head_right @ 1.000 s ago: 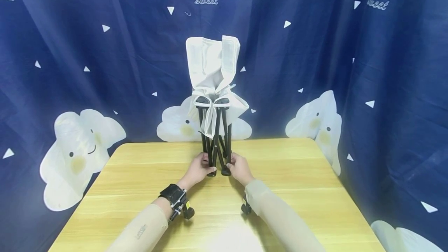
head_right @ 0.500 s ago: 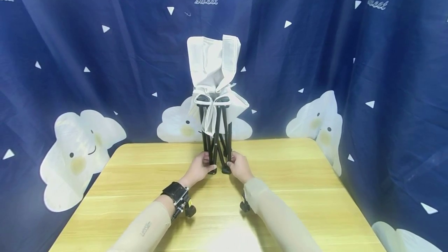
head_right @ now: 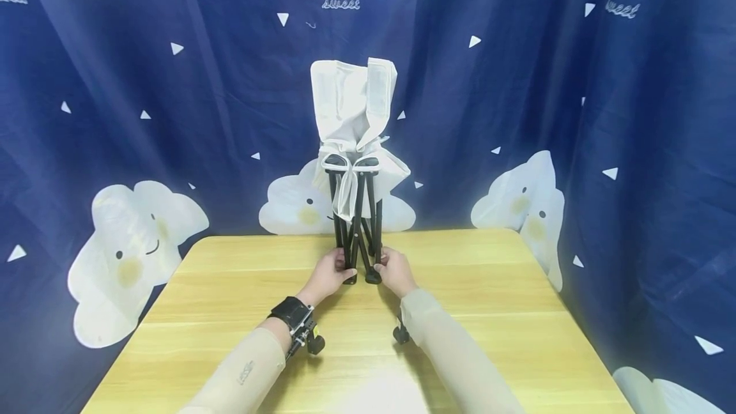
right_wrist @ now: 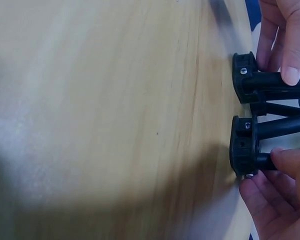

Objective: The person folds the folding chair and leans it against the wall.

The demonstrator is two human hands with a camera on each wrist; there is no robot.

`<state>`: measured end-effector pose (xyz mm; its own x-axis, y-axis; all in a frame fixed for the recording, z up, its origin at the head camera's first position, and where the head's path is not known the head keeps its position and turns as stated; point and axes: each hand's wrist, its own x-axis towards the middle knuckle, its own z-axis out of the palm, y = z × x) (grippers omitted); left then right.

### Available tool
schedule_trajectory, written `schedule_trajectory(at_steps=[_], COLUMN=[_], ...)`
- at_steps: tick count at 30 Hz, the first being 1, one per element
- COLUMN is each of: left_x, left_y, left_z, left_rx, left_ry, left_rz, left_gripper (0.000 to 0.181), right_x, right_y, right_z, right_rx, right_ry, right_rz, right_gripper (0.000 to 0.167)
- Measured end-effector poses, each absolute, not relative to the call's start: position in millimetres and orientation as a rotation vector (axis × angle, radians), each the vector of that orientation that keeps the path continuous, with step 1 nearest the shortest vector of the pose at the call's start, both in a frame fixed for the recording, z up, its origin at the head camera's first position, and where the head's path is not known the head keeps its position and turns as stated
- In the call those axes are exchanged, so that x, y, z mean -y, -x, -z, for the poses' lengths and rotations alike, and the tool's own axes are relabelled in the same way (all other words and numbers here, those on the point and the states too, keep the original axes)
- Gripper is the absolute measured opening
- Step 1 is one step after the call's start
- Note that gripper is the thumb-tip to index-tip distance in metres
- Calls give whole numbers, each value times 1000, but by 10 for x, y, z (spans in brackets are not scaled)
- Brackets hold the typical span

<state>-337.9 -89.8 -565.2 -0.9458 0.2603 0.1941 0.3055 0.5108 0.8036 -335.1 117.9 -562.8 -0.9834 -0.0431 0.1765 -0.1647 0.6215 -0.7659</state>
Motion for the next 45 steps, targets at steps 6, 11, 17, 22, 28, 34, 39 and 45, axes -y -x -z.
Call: schedule_trajectory(at_steps=[6,11,17,22,28,34,39,45], left_x=[874,863,890,914,903,897,889,854], left_y=[3396,3399,3409,3440,3453,3478,3500,3500], left_z=[5644,5637,5633,5641,5621,5579,5519,5475], left_rx=[2696,2682,2664,2661,2656,2635,2615,2602], left_ry=[485,474,497,528,509,447,425,386], left_rz=[1384,1396,1445,1433,1447,1528,1588,1571], left_gripper=[44,45,43,41,45,47,44,45], right_x=[-1199,-1208,-1213,-1205,-1213,-1225,-1229,-1253], right_y=[3383,3394,3404,3412,3433,3490,3523,3557], right_z=[5635,5610,5582,5549,5513,5478,5449,5418], right_rx=[2721,2742,2737,2710,2705,2686,2692,2686], right_ry=[-156,-129,-99,-119,-122,-146,-130,-117], right_rz=[-1287,-1252,-1234,-1220,-1187,-1119,-1117,-1116], right_gripper=[16,14,9,10,12,12,13,15])
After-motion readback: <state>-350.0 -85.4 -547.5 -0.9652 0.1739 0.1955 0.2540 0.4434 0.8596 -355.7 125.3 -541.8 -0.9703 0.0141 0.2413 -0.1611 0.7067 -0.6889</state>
